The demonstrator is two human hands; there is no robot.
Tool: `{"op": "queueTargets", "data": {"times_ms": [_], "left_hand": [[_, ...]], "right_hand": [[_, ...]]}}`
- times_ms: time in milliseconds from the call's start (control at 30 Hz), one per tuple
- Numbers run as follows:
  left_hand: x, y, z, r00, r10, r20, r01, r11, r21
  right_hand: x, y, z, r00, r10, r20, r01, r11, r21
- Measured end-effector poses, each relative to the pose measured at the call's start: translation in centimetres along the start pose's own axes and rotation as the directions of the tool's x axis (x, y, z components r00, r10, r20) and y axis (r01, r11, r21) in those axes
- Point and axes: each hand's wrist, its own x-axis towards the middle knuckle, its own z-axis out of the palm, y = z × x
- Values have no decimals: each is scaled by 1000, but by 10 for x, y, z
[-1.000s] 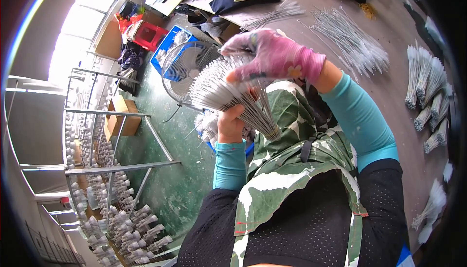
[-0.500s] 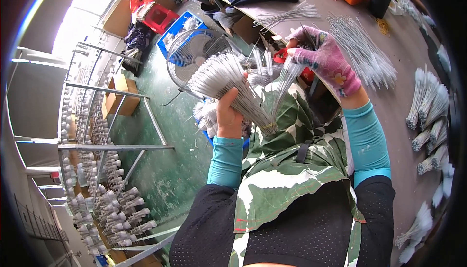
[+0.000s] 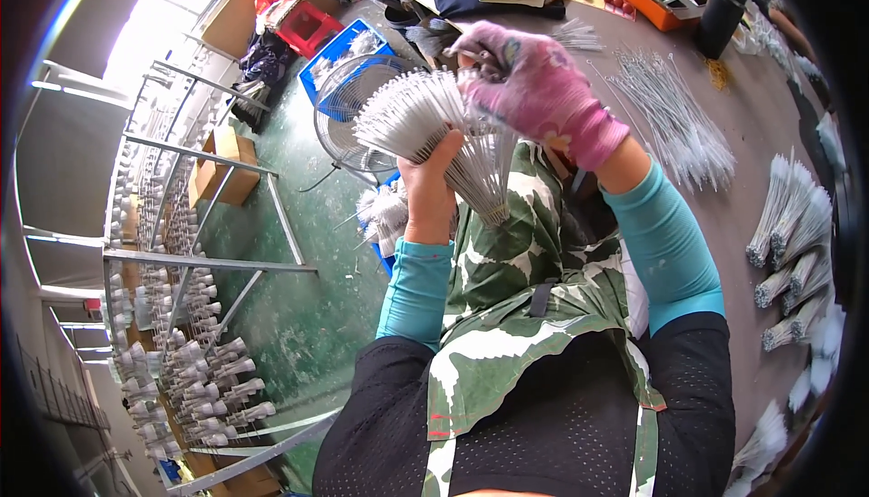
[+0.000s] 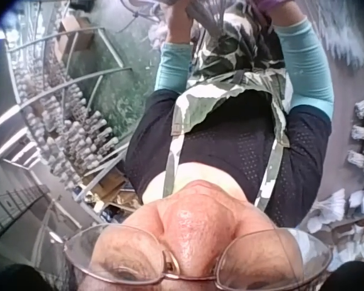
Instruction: The person assembles bundles of synthetic bristles using wire, then trims the bundles with wire cutters and scissors.
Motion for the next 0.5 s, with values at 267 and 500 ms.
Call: {"op": "queueTargets", "data": {"times_ms": [267,500], "left_hand": [[-1,-6,-9,992,72,-106,-81,994,-80],[-5,-8,-17,999,38,-20,-38,999,-3]], "right_hand": [[-1,42,-1,996,92,19,-94,959,267],[-3,26,2,996,-9,86,-11,975,223]]}}
